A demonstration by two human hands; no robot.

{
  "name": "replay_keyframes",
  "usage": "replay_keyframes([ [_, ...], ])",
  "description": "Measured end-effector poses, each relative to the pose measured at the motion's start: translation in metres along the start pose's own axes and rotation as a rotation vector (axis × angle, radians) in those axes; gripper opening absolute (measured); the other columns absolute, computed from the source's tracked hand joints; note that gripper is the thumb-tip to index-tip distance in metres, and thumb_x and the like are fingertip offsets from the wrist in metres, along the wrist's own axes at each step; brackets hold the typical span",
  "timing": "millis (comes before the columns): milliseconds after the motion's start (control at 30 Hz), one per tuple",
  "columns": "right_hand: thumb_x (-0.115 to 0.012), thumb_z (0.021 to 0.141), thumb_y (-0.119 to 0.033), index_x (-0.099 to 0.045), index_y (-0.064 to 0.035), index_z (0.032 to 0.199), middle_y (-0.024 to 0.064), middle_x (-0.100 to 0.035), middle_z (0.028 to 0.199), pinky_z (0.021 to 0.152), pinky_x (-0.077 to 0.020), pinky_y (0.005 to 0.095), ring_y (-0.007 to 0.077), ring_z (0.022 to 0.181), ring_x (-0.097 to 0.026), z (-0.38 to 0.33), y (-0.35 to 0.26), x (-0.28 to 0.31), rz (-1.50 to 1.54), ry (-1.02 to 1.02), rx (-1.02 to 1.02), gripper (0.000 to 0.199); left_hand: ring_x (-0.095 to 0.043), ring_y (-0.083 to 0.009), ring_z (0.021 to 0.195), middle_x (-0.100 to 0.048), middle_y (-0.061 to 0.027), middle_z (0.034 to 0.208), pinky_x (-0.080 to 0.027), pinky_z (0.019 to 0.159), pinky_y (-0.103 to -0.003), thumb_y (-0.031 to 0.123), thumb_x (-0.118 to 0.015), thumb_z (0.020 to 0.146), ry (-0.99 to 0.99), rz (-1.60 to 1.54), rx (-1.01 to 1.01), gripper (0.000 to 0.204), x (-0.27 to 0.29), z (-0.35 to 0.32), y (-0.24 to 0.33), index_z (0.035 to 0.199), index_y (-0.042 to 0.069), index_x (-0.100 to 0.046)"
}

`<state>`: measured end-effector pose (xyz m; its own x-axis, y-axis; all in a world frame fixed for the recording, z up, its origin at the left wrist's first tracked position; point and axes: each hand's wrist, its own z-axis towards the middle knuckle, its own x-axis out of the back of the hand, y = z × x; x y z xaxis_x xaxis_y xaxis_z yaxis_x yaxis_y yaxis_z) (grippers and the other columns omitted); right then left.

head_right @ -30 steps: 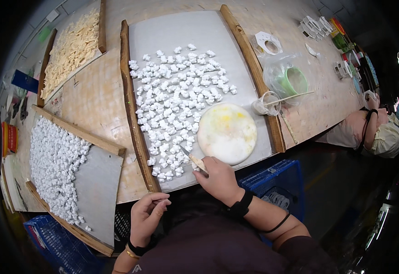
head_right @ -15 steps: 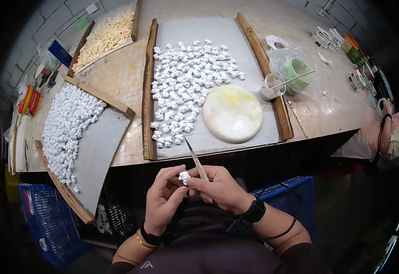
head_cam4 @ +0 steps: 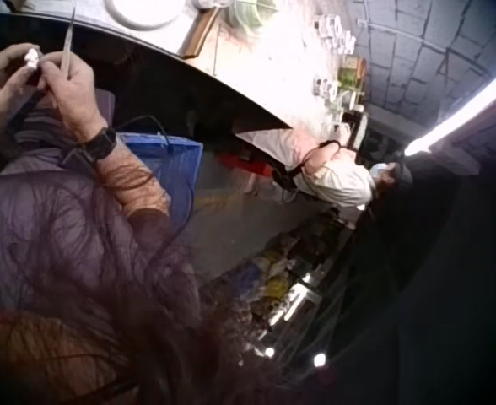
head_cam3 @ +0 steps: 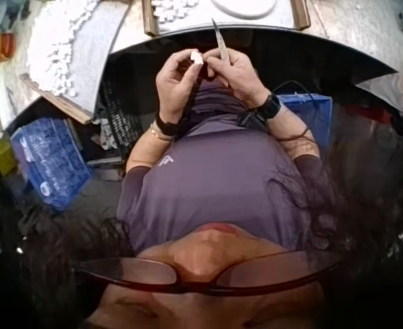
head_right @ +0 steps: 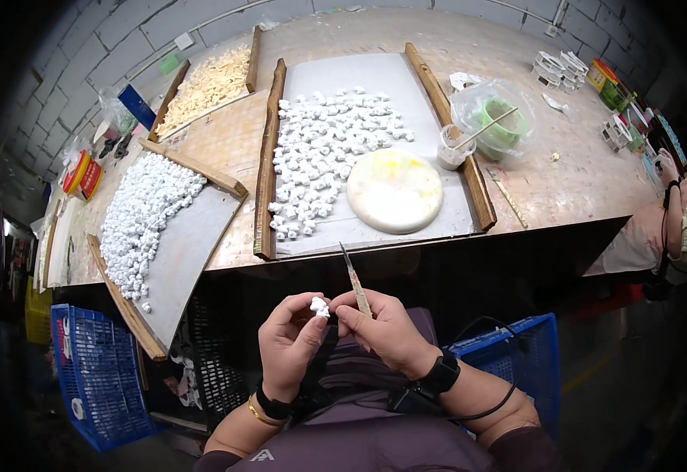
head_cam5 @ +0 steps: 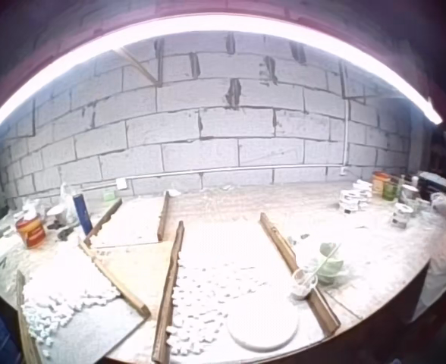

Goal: Manually trimming flash or excess material from small white molded components using a small knife.

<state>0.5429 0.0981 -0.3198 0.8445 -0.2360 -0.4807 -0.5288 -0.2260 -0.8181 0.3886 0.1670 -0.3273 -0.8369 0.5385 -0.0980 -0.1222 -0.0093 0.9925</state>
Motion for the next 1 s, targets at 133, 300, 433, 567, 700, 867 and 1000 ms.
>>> replay_keyframes([
  [133,-0.060,0.089,-0.007,-0.061,-0.0006,0.109,0.0020,-0.060,0.080,0.062,-0.0443,0.0192,0.0055,0.069,-0.054,-0.005,-0.008,-0.005,-0.262,0.059,0.204,0.021,-0.055,-0.0051,0.071,-0.064,-0.0067,0.094,-0.046,0.060,-0.018,0.007,-0.062,0.089,-0.029,-0.397,0.284,0.023,0.004,0.000,-0.004,0.110,-0.003,-0.060],
  [300,-0.064,0.084,-0.004,-0.063,-0.0003,0.109,0.0028,-0.059,0.081,0.065,-0.0466,0.0219,0.0071,0.071,-0.056,0.001,-0.002,0.008,-0.520,0.038,0.362,0.026,-0.052,-0.0060,0.065,-0.064,-0.0055,0.089,-0.042,0.052,-0.019,0.022,-0.057,0.094,-0.100,-0.668,0.505,0.028,0.008,0.005,-0.012,0.109,-0.002,-0.061],
  [433,-0.065,0.082,-0.002,-0.063,0.0004,0.111,0.0027,-0.058,0.080,0.064,-0.0468,0.0206,0.0062,0.070,-0.056,0.006,0.003,0.012,-0.622,0.049,0.403,0.029,-0.050,-0.0066,0.064,-0.060,-0.0039,0.085,-0.041,0.050,-0.019,0.025,-0.055,0.094,-0.104,-0.714,0.600,0.030,0.006,0.006,-0.015,0.107,-0.001,-0.061],
  [567,-0.065,0.082,-0.001,-0.063,0.0009,0.110,0.0026,-0.058,0.081,0.063,-0.0476,0.0201,0.0058,0.068,-0.056,0.011,0.011,0.016,-0.636,0.038,0.423,0.028,-0.050,-0.0068,0.063,-0.058,-0.0031,0.084,-0.040,0.049,-0.019,0.026,-0.056,0.094,-0.090,-0.757,0.690,0.029,0.006,0.006,-0.020,0.104,0.000,-0.062],
  [700,-0.068,0.079,-0.005,-0.066,-0.0024,0.106,0.0059,-0.060,0.081,0.064,-0.0489,0.0231,0.0103,0.073,-0.061,0.014,0.015,0.019,-0.600,0.044,0.348,0.027,-0.049,-0.0088,0.063,-0.061,-0.0055,0.087,-0.038,0.049,-0.021,0.027,-0.053,0.095,-0.104,-0.732,0.709,0.033,0.010,0.006,-0.028,0.110,-0.002,-0.059],
  [867,-0.069,0.077,-0.003,-0.064,-0.0025,0.102,0.0065,-0.060,0.081,0.063,-0.0491,0.0245,0.0130,0.071,-0.061,0.017,0.016,0.017,-0.716,0.034,0.395,0.025,-0.052,-0.0073,0.066,-0.062,-0.0043,0.088,-0.041,0.052,-0.019,0.021,-0.055,0.094,-0.074,-0.591,0.598,0.029,0.011,0.002,-0.026,0.110,-0.002,-0.060],
  [1000,-0.069,0.076,-0.003,-0.061,-0.0034,0.100,0.0069,-0.060,0.082,0.062,-0.0486,0.0253,0.0142,0.070,-0.061,0.017,0.022,0.010,-0.707,0.112,0.457,0.026,-0.052,-0.0032,0.068,-0.062,-0.0011,0.087,-0.041,0.056,-0.016,0.012,-0.061,0.090,-0.021,-0.418,0.502,0.025,0.004,0.000,-0.010,0.112,-0.001,-0.062],
])
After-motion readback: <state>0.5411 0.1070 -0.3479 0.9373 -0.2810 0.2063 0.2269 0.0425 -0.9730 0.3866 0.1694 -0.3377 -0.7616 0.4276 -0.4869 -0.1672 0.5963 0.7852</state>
